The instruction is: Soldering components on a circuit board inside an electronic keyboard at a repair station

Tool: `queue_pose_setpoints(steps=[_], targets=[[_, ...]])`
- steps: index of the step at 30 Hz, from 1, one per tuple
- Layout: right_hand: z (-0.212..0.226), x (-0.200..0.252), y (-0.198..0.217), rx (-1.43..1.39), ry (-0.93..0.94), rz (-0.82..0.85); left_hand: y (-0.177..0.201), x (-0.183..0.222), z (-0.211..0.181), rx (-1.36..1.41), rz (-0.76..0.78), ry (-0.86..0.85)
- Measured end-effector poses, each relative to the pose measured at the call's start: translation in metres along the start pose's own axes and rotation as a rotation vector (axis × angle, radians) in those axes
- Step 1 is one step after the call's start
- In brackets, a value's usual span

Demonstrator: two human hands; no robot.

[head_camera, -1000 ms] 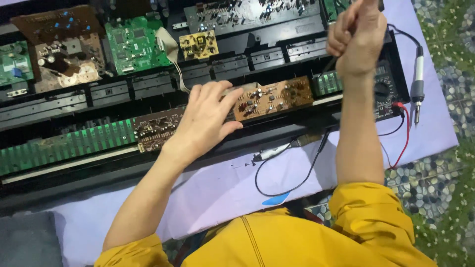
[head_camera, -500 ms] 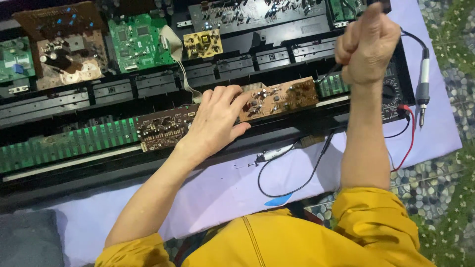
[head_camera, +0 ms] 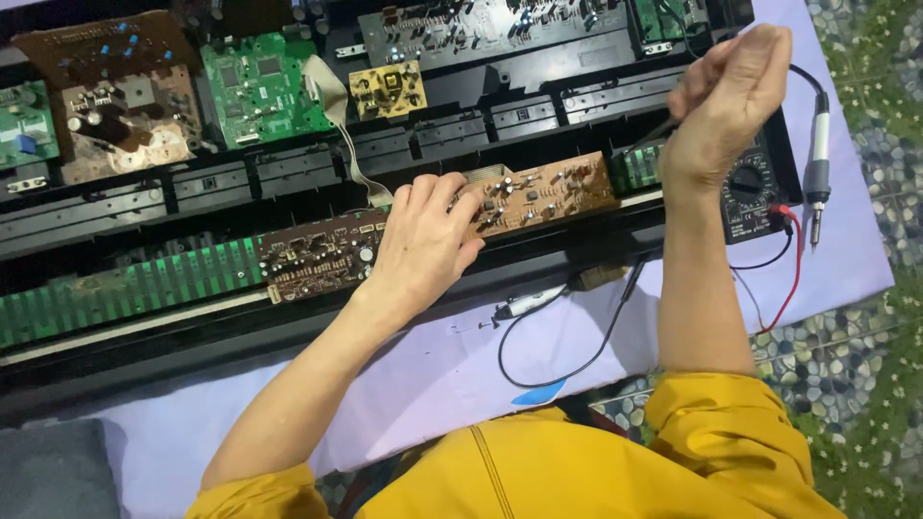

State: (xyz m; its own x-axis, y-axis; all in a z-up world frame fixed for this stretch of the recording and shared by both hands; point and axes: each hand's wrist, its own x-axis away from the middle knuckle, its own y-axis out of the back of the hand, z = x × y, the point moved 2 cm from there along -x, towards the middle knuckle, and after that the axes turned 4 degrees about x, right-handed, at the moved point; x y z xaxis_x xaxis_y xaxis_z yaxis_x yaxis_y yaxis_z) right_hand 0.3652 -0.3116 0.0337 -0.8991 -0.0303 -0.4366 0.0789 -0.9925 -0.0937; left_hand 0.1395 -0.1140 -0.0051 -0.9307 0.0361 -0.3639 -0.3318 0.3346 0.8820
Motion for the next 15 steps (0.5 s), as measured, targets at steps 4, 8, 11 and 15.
queue_pose_setpoints(steps=[4,8,11,15], targets=[[-0.022,-0.016,0.018,-0.134,-0.010,0.203,0.001,0.000,-0.001,0.005,-0.002,-0.003],[0.012,-0.007,0.000,-0.177,0.077,0.678,0.001,-0.001,0.000,-0.018,-0.003,-0.006],[0.009,-0.001,0.003,-0.121,0.064,0.652,0.001,-0.001,-0.001,-0.009,0.005,-0.007],[0.015,-0.003,0.010,0.104,0.026,0.593,-0.001,0.000,0.001,-0.027,-0.018,-0.022]])
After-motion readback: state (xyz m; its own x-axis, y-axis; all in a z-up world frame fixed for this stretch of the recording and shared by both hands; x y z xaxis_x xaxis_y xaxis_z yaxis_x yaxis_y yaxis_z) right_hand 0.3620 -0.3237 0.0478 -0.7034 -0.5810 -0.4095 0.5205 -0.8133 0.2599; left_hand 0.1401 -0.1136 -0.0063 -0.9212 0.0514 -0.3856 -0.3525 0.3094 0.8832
